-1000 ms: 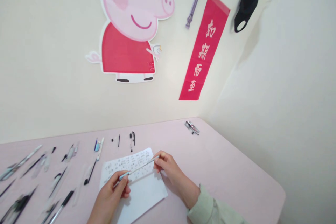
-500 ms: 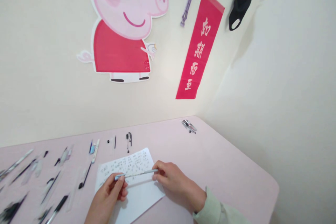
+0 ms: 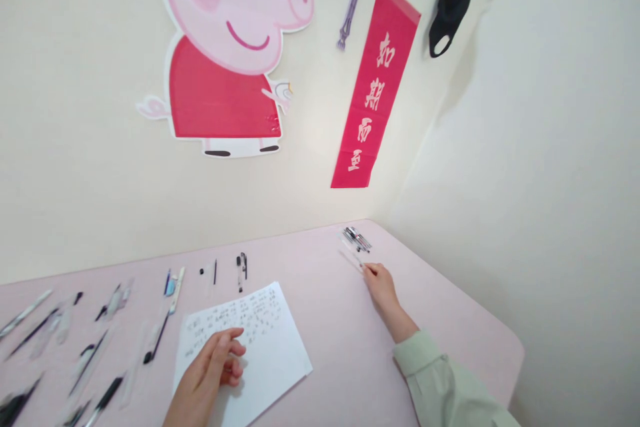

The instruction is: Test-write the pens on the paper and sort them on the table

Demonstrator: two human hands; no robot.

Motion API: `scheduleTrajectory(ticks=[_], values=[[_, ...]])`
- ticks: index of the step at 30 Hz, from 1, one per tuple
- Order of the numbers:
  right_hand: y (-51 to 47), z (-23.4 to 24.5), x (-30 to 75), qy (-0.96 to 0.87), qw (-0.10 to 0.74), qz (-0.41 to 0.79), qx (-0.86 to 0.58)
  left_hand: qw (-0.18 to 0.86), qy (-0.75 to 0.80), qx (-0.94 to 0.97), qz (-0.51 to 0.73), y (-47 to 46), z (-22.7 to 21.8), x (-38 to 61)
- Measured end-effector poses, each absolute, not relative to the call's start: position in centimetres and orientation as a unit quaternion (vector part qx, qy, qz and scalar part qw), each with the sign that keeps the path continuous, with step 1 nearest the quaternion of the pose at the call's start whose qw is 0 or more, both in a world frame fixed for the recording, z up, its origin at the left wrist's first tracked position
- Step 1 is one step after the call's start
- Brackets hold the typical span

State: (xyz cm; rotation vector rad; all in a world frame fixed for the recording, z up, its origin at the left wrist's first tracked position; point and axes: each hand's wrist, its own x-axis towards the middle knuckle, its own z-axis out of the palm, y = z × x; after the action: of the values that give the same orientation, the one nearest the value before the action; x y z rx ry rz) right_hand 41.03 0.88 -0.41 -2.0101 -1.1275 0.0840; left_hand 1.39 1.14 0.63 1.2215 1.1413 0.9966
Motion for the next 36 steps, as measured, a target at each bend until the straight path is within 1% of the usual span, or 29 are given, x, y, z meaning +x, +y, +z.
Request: scheduleTrajectory(ticks=[5,13,21,28,36], values=[[1.9,-1.1,46.6,-0.346,0.387,-0.009,-0.855,0.559,0.488,0.519,0.425,0.8,1.7,1.8],[5.3,-2.0,47.1,-0.271,0.365,-0.049,-0.889,0.56,0.48,0.504,0.449,0.8,1.3,2.0],[7.2,-2.1,47.6,-0.281,0.34,-0.052,-0.896,0.551,0.482,0.478,0.485,0.3,1.1,2.8],[7.2,-2.1,47.5,-0.263,0.326,-0.067,-0.905,0.565,0.482,0.503,0.442,0.9,1.2,2.1],[7.0,-2.2,46.7,-0.262,0.296,-0.061,-0.916,0.555,0.487,0.512,0.438,1.0,1.0,2.0]])
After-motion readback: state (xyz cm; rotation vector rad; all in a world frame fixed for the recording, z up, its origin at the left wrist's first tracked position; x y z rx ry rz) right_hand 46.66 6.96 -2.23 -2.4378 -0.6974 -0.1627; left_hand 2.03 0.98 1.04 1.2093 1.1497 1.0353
